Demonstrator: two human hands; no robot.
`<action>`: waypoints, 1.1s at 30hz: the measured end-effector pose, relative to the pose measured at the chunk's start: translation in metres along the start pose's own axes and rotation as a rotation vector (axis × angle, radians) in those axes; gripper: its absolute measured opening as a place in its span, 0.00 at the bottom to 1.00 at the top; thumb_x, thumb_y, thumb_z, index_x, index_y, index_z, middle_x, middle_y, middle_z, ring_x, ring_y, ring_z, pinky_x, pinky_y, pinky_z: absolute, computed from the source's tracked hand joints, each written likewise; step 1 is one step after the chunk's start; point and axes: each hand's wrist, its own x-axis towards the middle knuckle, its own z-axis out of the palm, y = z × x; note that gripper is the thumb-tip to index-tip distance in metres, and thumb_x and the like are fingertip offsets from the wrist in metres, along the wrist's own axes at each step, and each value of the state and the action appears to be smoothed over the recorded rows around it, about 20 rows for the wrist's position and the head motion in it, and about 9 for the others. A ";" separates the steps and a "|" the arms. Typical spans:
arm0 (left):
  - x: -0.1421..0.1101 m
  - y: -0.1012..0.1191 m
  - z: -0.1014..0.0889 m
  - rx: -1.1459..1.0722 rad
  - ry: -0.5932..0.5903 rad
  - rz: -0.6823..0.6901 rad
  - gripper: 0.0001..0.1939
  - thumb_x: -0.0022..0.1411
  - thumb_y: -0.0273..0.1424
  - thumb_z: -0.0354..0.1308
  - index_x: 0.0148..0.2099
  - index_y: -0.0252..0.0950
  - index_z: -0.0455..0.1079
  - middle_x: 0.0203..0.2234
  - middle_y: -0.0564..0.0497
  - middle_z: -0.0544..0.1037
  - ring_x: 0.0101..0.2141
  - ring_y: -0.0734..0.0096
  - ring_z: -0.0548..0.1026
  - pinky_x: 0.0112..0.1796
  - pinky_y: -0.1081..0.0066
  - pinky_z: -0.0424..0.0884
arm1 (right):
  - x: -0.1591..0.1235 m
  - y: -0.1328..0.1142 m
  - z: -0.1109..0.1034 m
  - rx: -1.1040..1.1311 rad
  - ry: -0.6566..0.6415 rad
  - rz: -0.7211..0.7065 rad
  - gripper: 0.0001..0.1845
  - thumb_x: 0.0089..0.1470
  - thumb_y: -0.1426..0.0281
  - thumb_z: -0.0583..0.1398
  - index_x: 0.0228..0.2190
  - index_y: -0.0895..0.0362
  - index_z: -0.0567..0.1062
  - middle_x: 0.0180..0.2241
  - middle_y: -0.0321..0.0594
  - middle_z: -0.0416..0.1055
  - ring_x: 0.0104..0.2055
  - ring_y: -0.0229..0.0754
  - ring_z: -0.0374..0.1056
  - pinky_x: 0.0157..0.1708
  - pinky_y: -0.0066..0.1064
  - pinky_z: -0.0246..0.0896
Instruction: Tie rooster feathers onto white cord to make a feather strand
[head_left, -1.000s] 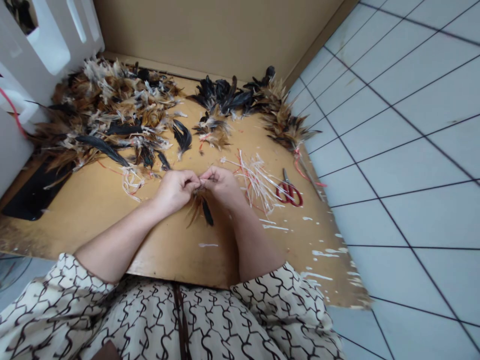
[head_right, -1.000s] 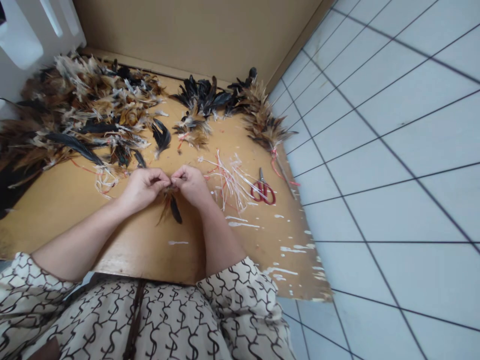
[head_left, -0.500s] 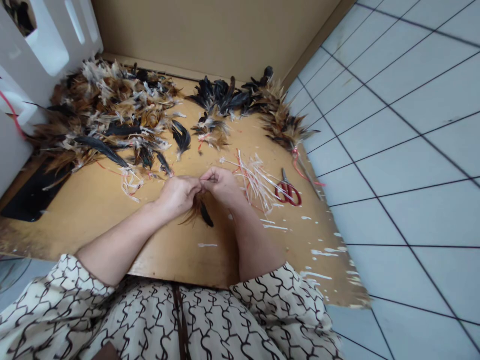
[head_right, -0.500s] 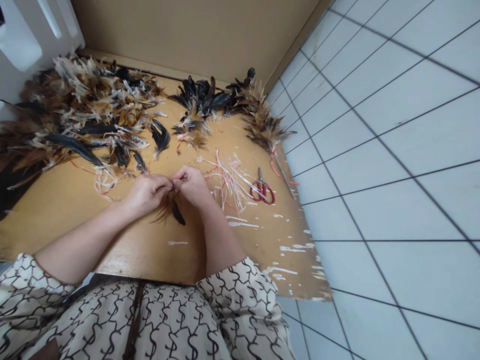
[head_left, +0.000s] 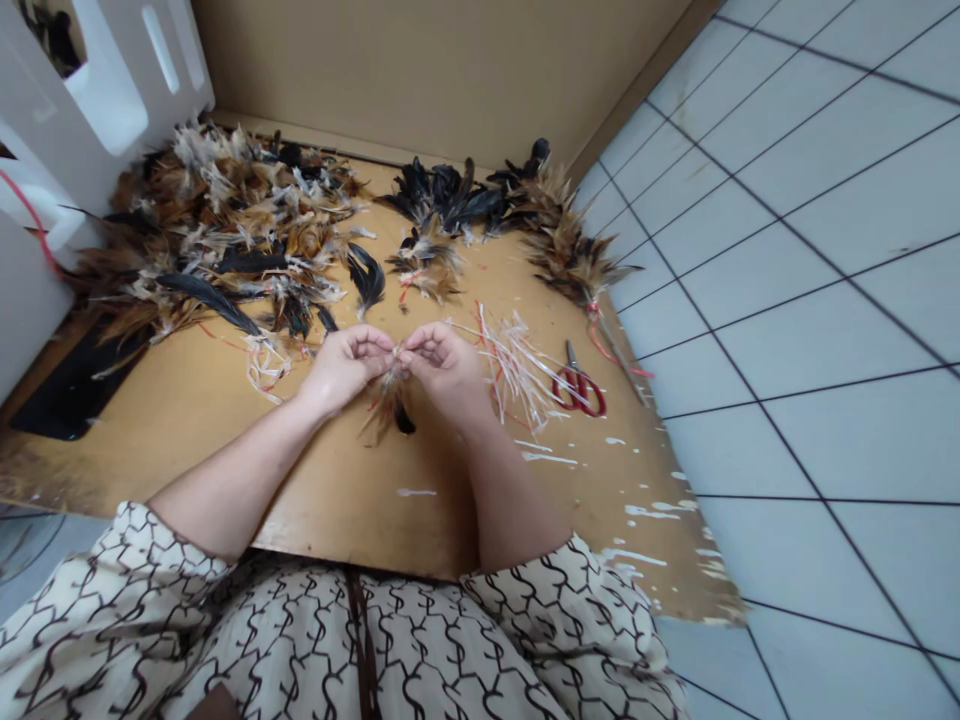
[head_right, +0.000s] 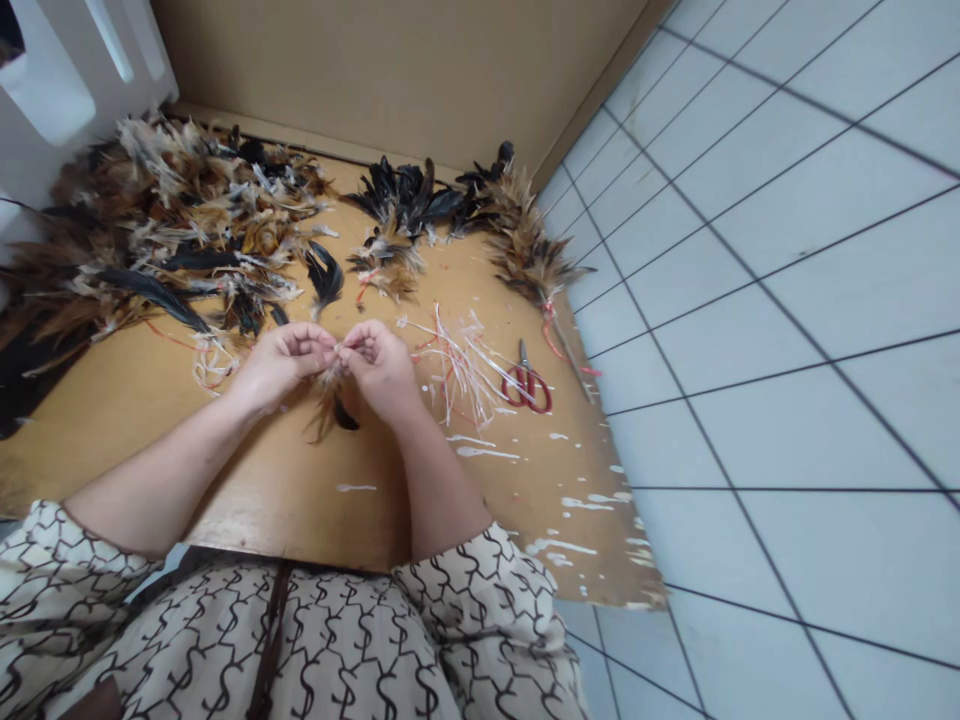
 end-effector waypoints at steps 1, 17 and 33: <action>-0.001 0.000 0.001 -0.014 0.003 -0.009 0.07 0.39 0.21 0.61 0.26 0.33 0.67 0.14 0.58 0.71 0.17 0.81 0.67 0.22 0.79 0.61 | -0.001 0.000 0.001 -0.009 0.000 -0.008 0.06 0.42 0.72 0.58 0.24 0.55 0.62 0.20 0.30 0.62 0.24 0.32 0.61 0.28 0.28 0.61; -0.001 0.008 0.001 -0.069 0.031 -0.105 0.07 0.37 0.17 0.55 0.21 0.32 0.68 0.10 0.58 0.68 0.13 0.83 0.61 0.17 0.79 0.55 | -0.004 0.001 0.004 -0.256 -0.039 -0.145 0.04 0.45 0.74 0.54 0.25 0.54 0.63 0.23 0.32 0.64 0.25 0.35 0.61 0.30 0.29 0.60; -0.002 0.008 0.000 -0.099 -0.006 -0.165 0.09 0.38 0.17 0.56 0.24 0.33 0.66 0.11 0.59 0.67 0.13 0.84 0.60 0.17 0.80 0.55 | -0.003 0.016 0.006 -0.573 0.038 -0.441 0.05 0.52 0.73 0.49 0.26 0.54 0.62 0.29 0.40 0.66 0.33 0.41 0.62 0.35 0.34 0.59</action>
